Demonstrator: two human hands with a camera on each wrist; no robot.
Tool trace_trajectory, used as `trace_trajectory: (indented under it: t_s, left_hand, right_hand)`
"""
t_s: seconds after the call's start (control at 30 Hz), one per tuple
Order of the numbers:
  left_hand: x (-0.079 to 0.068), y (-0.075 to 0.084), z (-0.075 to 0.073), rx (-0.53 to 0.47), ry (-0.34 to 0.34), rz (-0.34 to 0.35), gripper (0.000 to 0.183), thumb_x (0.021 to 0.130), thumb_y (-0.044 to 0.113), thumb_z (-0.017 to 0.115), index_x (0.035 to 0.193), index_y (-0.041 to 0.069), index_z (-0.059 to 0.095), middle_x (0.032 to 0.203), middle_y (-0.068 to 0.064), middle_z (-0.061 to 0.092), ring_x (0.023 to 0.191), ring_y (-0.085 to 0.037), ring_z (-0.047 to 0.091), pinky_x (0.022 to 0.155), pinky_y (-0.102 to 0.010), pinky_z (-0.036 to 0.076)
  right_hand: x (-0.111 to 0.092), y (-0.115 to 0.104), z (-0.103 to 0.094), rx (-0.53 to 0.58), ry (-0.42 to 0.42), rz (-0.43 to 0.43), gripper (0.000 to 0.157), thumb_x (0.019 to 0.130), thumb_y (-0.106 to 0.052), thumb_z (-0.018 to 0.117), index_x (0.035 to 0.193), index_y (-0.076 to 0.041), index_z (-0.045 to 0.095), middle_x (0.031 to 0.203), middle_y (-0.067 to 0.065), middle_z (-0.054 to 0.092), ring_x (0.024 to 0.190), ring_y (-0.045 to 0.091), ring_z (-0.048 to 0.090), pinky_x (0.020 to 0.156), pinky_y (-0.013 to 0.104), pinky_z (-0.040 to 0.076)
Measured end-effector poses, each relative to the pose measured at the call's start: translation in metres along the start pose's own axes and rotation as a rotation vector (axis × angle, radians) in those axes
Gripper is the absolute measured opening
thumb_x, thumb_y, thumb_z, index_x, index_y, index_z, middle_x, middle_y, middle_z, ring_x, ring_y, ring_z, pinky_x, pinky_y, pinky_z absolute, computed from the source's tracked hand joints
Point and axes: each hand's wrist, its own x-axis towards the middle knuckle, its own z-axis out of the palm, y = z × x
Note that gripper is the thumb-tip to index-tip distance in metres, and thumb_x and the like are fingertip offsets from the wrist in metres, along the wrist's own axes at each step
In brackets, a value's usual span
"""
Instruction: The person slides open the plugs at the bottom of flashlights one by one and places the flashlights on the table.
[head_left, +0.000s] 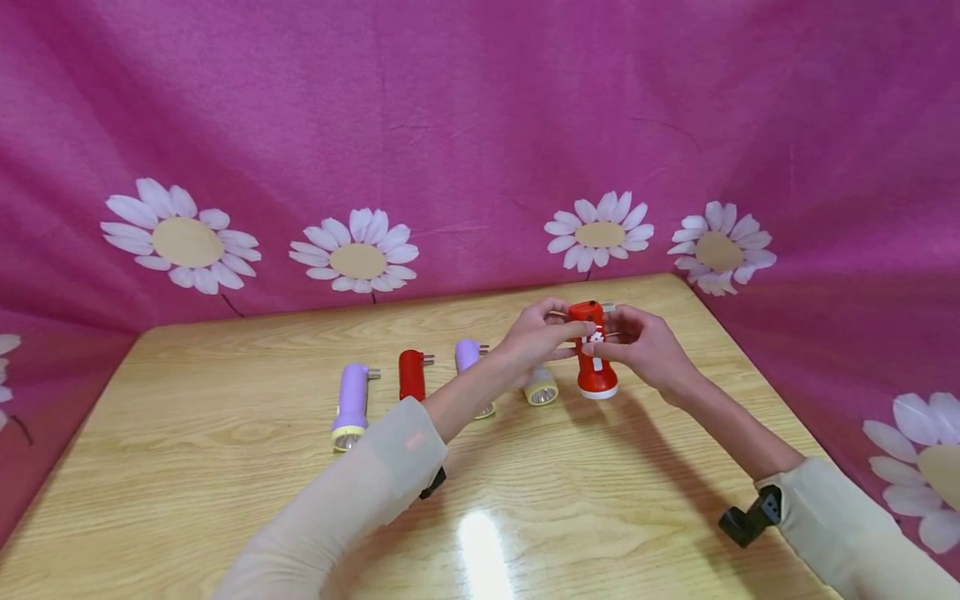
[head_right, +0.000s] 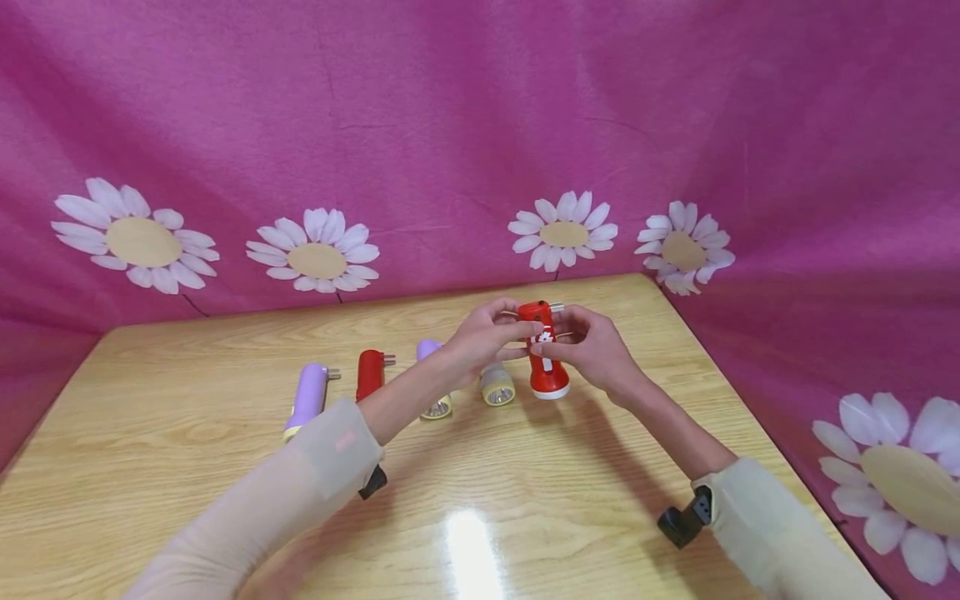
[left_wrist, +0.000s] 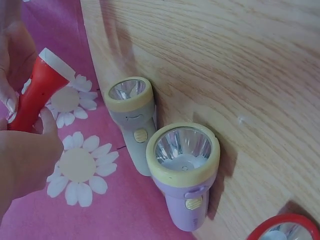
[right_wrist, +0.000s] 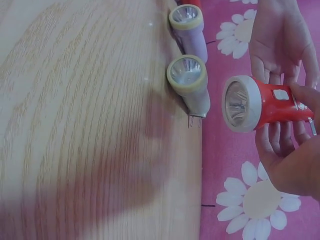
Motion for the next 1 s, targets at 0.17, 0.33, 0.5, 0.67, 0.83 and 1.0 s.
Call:
trace_trajectory:
  t_s: [0.17, 0.33, 0.5, 0.67, 0.83, 1.0]
  left_hand:
    - [0.001, 0.000, 0.000, -0.012, -0.014, -0.007, 0.030, 0.079, 0.007, 0.071, 0.104, 0.005, 0.054, 0.096, -0.010, 0.060, 0.085, -0.019, 0.062, 0.075, -0.033, 0.054]
    - [0.003, -0.004, 0.002, -0.032, -0.006, -0.020, 0.031, 0.079, 0.007, 0.071, 0.104, 0.005, 0.054, 0.094, -0.010, 0.060, 0.084, -0.019, 0.062, 0.074, -0.033, 0.055]
    - [0.005, -0.010, 0.004, -0.042, 0.013, -0.040, 0.033, 0.078, 0.005, 0.072, 0.105, 0.006, 0.053, 0.094, -0.010, 0.060, 0.085, -0.021, 0.062, 0.077, -0.036, 0.054]
    - [0.006, -0.016, 0.006, -0.034, 0.021, -0.055, 0.031, 0.079, 0.006, 0.071, 0.105, 0.005, 0.053, 0.095, -0.012, 0.060, 0.086, -0.023, 0.062, 0.078, -0.037, 0.053]
    - [0.009, -0.019, 0.010, -0.031, 0.039, -0.056, 0.028, 0.079, 0.008, 0.071, 0.100, 0.004, 0.053, 0.094, -0.012, 0.060, 0.084, -0.023, 0.063, 0.071, -0.033, 0.055]
    - [0.012, -0.022, 0.013, -0.026, 0.085, -0.074, 0.026, 0.080, 0.008, 0.070, 0.098, 0.005, 0.051, 0.091, -0.010, 0.061, 0.083, -0.023, 0.064, 0.072, -0.034, 0.055]
  right_hand:
    - [-0.003, 0.001, -0.002, 0.021, -0.011, 0.011, 0.044, 0.080, -0.024, 0.073, 0.113, -0.001, 0.054, 0.107, 0.014, 0.056, 0.092, 0.023, 0.056, 0.077, 0.029, 0.051]
    - [-0.003, 0.003, -0.004, 0.022, -0.002, 0.015, 0.048, 0.080, -0.023, 0.073, 0.116, 0.000, 0.053, 0.108, 0.016, 0.055, 0.093, 0.024, 0.056, 0.077, 0.028, 0.051]
    - [-0.002, 0.006, -0.004, 0.045, 0.001, 0.038, 0.049, 0.080, -0.021, 0.072, 0.118, 0.003, 0.051, 0.109, 0.017, 0.055, 0.093, 0.023, 0.057, 0.077, 0.029, 0.053]
    - [0.000, 0.007, -0.006, 0.064, 0.023, 0.041, 0.049, 0.081, -0.017, 0.071, 0.120, 0.005, 0.050, 0.107, 0.018, 0.054, 0.091, 0.022, 0.057, 0.075, 0.029, 0.054]
    - [0.001, 0.008, -0.008, 0.085, 0.020, 0.064, 0.052, 0.082, -0.016, 0.070, 0.124, 0.005, 0.047, 0.109, 0.019, 0.053, 0.091, 0.019, 0.056, 0.075, 0.028, 0.054]
    - [0.002, 0.011, -0.011, 0.110, -0.012, 0.097, 0.050, 0.084, -0.014, 0.067, 0.126, 0.006, 0.046, 0.114, 0.021, 0.051, 0.091, 0.016, 0.057, 0.078, 0.032, 0.053]
